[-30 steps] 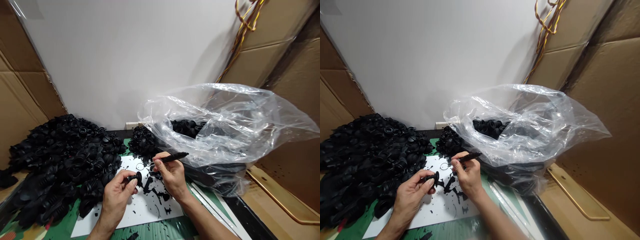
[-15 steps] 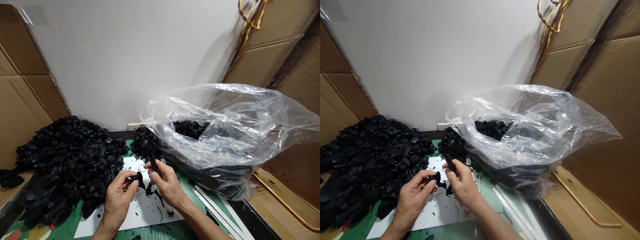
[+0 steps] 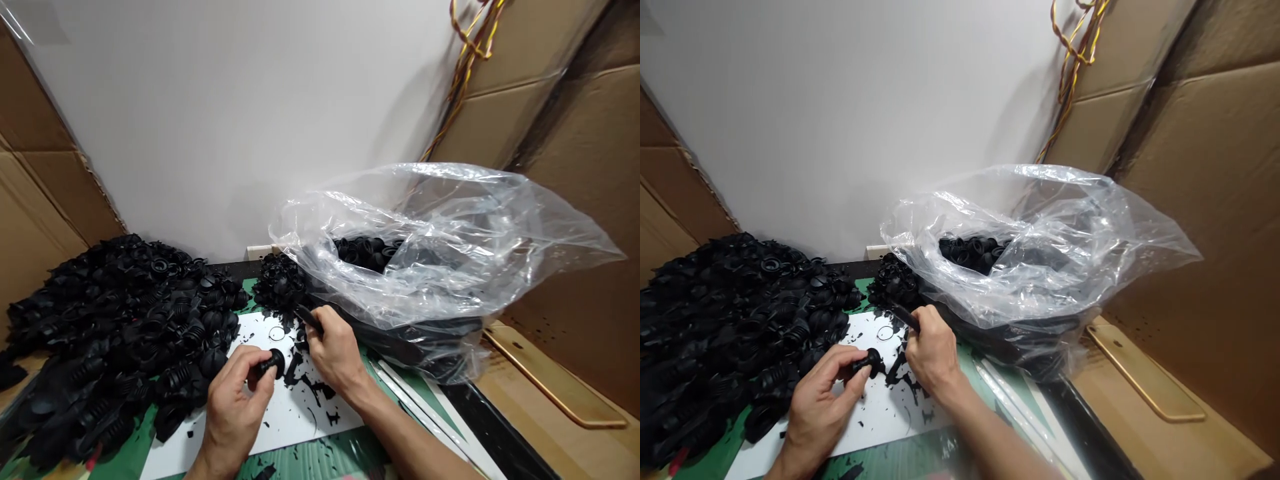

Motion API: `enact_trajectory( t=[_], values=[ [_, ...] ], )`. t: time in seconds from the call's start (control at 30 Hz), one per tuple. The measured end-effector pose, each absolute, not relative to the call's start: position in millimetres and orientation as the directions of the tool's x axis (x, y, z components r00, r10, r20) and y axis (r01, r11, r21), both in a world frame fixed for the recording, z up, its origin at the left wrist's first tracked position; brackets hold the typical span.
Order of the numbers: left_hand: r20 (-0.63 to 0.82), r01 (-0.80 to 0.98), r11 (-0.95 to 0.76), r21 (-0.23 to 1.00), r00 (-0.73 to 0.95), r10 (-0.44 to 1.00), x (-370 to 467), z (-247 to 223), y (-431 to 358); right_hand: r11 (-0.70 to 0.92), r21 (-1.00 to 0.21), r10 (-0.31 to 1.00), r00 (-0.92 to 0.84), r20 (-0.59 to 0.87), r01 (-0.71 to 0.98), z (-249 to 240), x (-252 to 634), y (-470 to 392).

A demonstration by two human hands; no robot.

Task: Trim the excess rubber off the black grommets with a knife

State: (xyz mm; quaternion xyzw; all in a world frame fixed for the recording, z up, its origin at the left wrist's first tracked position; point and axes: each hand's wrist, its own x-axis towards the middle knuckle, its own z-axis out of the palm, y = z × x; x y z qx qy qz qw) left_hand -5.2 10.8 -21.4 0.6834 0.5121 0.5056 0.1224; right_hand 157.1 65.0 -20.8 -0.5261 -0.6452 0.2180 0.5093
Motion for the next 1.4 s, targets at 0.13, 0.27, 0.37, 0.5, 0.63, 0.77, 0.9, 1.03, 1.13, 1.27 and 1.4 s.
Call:
enact_trajectory(
  t=[0.13,0.27,0.37,0.5,0.63,0.77,0.9,1.03,1.13,1.27,1.4],
  values=[
    [0.458,0.524,-0.320,0.789,-0.155,0.875,-7,-23,14,0.341,-0.861,0.914,0.081,0.397,0.377,-19,162,66],
    [0.310,0.378,-0.210,0.902,-0.226,0.923,-8,-24,15,0.178,-0.964,0.984,-0.036,0.175,0.195,-20,157,66],
    [0.237,0.296,-0.160,0.942,-0.244,0.941,-9,-25,15,0.069,-0.997,0.986,-0.154,0.063,0.036,-21,153,64],
    [0.187,0.218,-0.133,0.967,-0.249,0.950,-8,-24,15,-0.001,-0.996,0.935,-0.353,0.030,-0.088,-23,146,57],
    [0.092,0.115,-0.064,0.991,-0.257,0.962,-7,-21,16,-0.036,-0.991,0.920,-0.391,0.018,-0.129,-24,141,54],
    [-0.043,-0.003,0.044,0.999,-0.239,0.970,-10,-23,18,-0.160,-0.973,0.941,-0.325,-0.098,-0.169,-21,141,54],
    [-0.061,-0.021,0.058,0.998,-0.262,0.963,-11,-26,20,-0.267,-0.940,0.933,-0.300,-0.197,-0.212,-17,140,54],
    [-0.052,-0.007,0.052,0.999,-0.279,0.959,-11,-24,21,-0.313,-0.921,0.925,-0.296,-0.240,-0.233,-17,139,55],
    [-0.066,-0.020,0.063,0.998,-0.274,0.959,-9,-22,21,-0.345,-0.910,0.914,-0.305,-0.270,-0.231,-18,138,57],
    [-0.083,-0.033,0.077,0.997,-0.263,0.961,-8,-21,22,-0.351,-0.907,0.911,-0.310,-0.273,-0.232,-21,138,58],
    [-0.060,-0.025,0.055,0.998,-0.257,0.965,-9,-23,22,-0.354,-0.904,0.909,-0.318,-0.271,-0.240,-22,138,59]
  ],
)
